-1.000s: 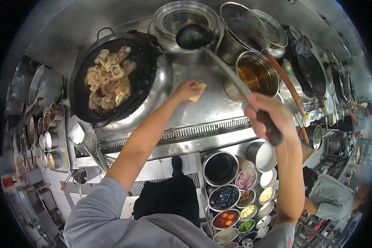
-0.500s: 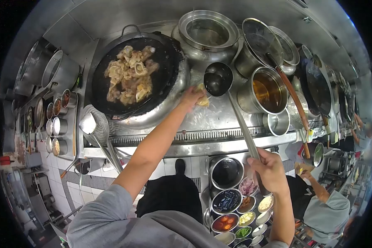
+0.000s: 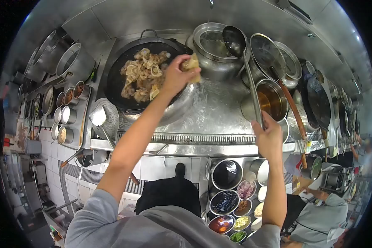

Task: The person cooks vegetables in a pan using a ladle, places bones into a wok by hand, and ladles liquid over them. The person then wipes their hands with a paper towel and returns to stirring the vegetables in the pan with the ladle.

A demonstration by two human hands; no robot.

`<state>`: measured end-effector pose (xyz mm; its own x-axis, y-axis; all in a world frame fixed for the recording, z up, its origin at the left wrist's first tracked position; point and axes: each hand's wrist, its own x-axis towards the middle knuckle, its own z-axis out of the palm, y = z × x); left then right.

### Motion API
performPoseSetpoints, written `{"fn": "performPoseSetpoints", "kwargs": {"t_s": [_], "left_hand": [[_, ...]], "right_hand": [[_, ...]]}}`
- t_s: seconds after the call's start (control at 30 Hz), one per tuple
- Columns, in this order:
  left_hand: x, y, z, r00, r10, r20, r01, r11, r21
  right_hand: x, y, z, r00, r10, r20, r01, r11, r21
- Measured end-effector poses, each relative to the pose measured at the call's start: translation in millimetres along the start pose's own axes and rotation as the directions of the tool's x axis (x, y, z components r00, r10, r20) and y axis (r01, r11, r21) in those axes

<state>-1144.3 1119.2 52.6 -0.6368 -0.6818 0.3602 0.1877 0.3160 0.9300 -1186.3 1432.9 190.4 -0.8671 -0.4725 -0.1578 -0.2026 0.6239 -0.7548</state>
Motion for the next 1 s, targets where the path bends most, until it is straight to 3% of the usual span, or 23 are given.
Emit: {"fn": "performPoseSetpoints", "kwargs": {"t_s": [0.03, 0.07, 0.13, 0.2, 0.23, 0.3, 0.4, 0.47, 0.5, 0.53, 0.57, 0.6, 0.67, 0.7, 0.77, 0.8, 0.9, 1.0], "left_hand": [[4, 9, -23, 0.992, 0.123, -0.027, -0.114, 0.972, 0.206], [4, 26, -48, 0.989, 0.148, -0.009, -0.138, 0.942, 0.305], [1, 42, -95, 0.993, 0.115, -0.006, -0.094, 0.838, 0.537], [-11, 48, -131, 0.997, 0.053, -0.062, 0.008, 0.694, 0.72], [-17, 42, -146, 0.996, 0.055, -0.071, 0.013, 0.693, 0.721], [-28, 19, -169, 0.997, 0.012, -0.077, 0.061, 0.493, 0.868], [-44, -17, -186, 0.997, -0.072, -0.038, 0.067, 0.45, 0.891], [-49, -41, -193, 0.999, -0.041, 0.004, 0.018, 0.522, 0.852], [-51, -45, -196, 0.999, -0.013, 0.048, -0.031, 0.59, 0.807], [-52, -26, -193, 0.992, -0.11, 0.069, 0.011, 0.6, 0.8], [-54, -8, -190, 0.992, -0.114, 0.061, 0.02, 0.599, 0.8], [-56, 6, -189, 0.986, -0.144, 0.082, 0.027, 0.629, 0.777], [-67, 34, -188, 0.979, -0.183, 0.094, 0.05, 0.655, 0.754], [-74, 49, -186, 0.988, -0.113, 0.105, 0.003, 0.691, 0.723], [-96, 86, -190, 0.993, -0.055, 0.102, -0.031, 0.722, 0.691], [-111, 106, -192, 0.995, -0.061, 0.085, -0.011, 0.748, 0.664], [-165, 147, -215, 0.997, -0.015, 0.077, -0.037, 0.78, 0.625], [-229, 181, -252, 0.993, -0.087, -0.085, 0.122, 0.763, 0.634]], "right_hand": [[18, 12, 7, 0.991, -0.129, -0.032, 0.127, 0.989, -0.075], [35, 24, 14, 0.966, -0.254, -0.053, 0.243, 0.958, -0.154], [70, 34, 29, 0.937, -0.344, -0.065, 0.312, 0.905, -0.291], [107, 42, 44, 0.923, -0.379, -0.069, 0.31, 0.837, -0.451], [121, 37, 51, 0.944, -0.324, -0.057, 0.26, 0.841, -0.474], [159, 36, 68, 0.96, -0.275, -0.046, 0.217, 0.841, -0.495], [203, 42, 86, 0.962, -0.27, -0.039, 0.224, 0.863, -0.452], [197, 9, 85, 0.991, 0.047, 0.124, -0.032, 0.993, -0.116], [196, 5, 86, 0.992, 0.039, 0.123, -0.025, 0.993, -0.116], [192, 5, 86, 0.994, 0.037, 0.102, -0.032, 0.998, -0.045], [185, 6, 87, 0.996, 0.04, 0.085, -0.043, 0.999, 0.026], [176, 6, 87, 0.995, 0.037, 0.094, -0.04, 0.999, 0.022], [155, 6, 83, 0.977, -0.199, -0.071, 0.174, 0.949, -0.262], [145, 7, 81, 0.978, -0.202, -0.06, 0.179, 0.947, -0.266], [126, 10, 79, 0.897, -0.41, -0.166, 0.288, 0.826, -0.485], [116, 7, 81, 0.928, -0.348, -0.132, 0.226, 0.809, -0.543], [101, 20, 90, 0.916, -0.384, -0.117, 0.238, 0.754, -0.613], [57, 31, 106, 0.944, -0.315, -0.098, 0.212, 0.808, -0.55]]}}
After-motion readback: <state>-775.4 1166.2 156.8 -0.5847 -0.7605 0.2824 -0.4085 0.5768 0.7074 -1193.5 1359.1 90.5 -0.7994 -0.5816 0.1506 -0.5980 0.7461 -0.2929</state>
